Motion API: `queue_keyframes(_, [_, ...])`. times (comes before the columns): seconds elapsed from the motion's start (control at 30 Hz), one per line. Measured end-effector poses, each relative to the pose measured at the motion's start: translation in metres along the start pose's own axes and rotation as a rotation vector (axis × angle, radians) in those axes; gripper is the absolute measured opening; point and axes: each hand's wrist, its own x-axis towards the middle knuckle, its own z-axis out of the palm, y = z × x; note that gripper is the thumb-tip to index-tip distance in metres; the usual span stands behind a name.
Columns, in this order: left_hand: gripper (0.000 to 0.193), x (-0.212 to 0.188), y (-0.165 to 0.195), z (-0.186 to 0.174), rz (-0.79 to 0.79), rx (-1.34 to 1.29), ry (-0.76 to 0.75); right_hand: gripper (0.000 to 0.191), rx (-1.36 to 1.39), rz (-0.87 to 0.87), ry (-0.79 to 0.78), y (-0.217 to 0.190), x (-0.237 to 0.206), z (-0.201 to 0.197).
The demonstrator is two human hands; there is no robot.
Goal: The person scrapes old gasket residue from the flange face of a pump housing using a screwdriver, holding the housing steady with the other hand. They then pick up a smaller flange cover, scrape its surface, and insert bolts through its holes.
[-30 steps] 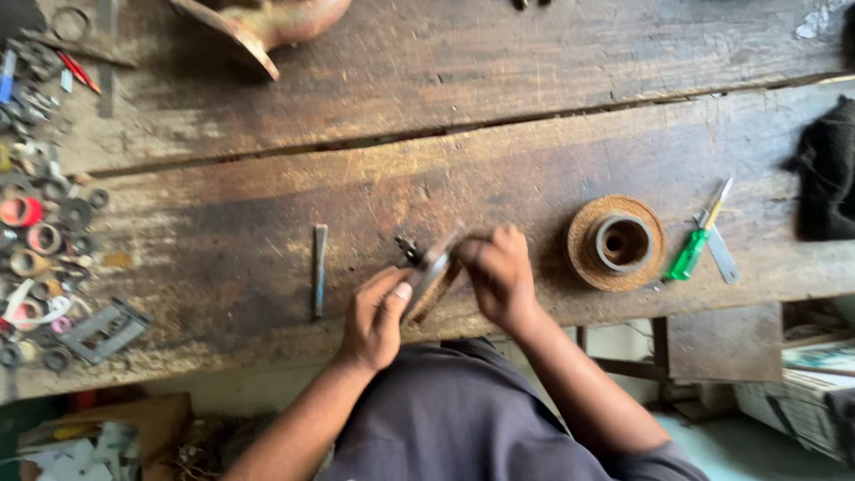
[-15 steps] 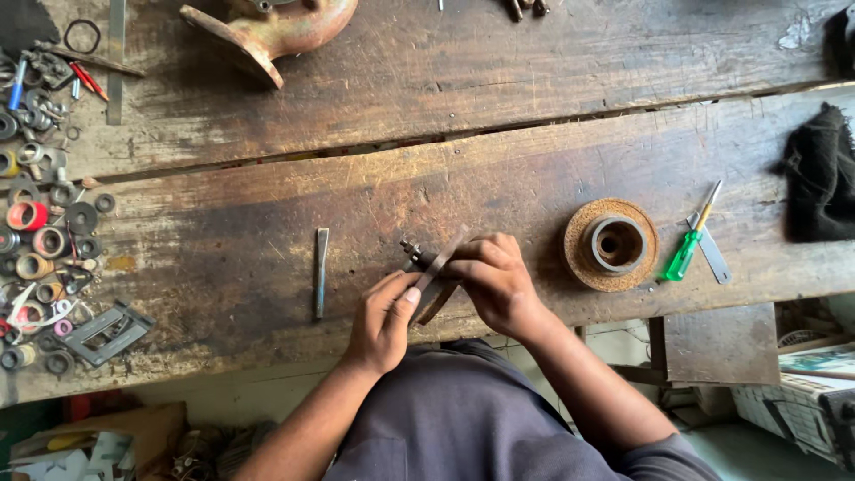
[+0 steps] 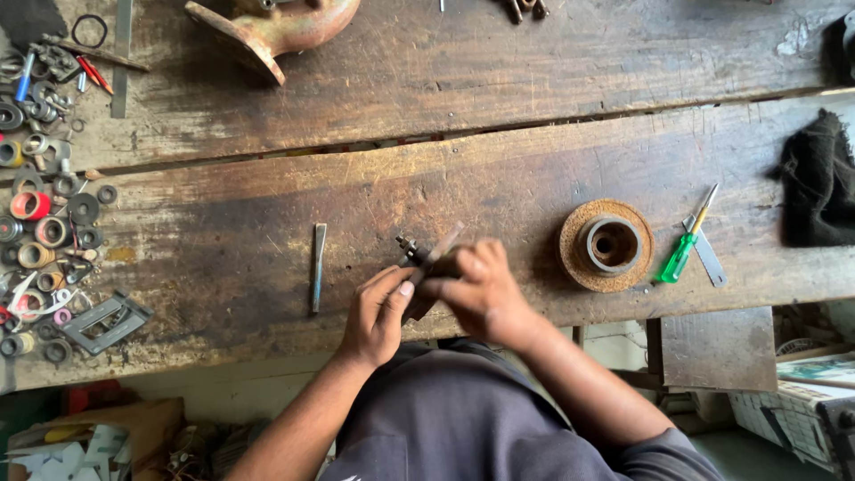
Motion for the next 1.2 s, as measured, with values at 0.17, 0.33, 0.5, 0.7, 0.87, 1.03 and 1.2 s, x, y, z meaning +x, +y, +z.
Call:
queue_keyframes(0.17, [0.039, -0.001, 0.0, 0.001, 0.009, -0.001, 0.021, 0.031, -0.128, 0.03, 0.005, 0.006, -0.005, 0.002])
queue_keyframes(0.33, [0.04, -0.003, -0.001, 0.003, -0.074, 0.022, 0.023, 0.033, -0.161, 0.086, 0.016, 0.003, -0.005, 0.006])
queue_keyframes(0.5, [0.04, -0.005, -0.003, 0.006, 0.01, -0.007, 0.063, 0.03, -0.126, 0.022, 0.021, 0.001, -0.003, 0.005])
queue_keyframes(0.7, [0.04, -0.002, 0.0, 0.004, 0.011, 0.0, 0.061, 0.03, -0.074, -0.023, 0.054, 0.008, -0.004, 0.006])
queue_keyframes(0.87, [0.04, -0.005, -0.002, 0.004, -0.009, 0.024, 0.049, 0.027, 0.068, 0.147, 0.11, 0.014, -0.005, 0.013])
queue_keyframes(1.03, [0.041, -0.005, -0.013, 0.006, -0.059, 0.025, 0.038, 0.022, 0.246, 0.251, 0.15, 0.02, -0.008, 0.021])
queue_keyframes(1.2, [0.039, -0.012, -0.015, 0.006, 0.073, 0.057, 0.099, 0.024, 0.364, 0.207, 0.171, 0.016, -0.007, 0.02])
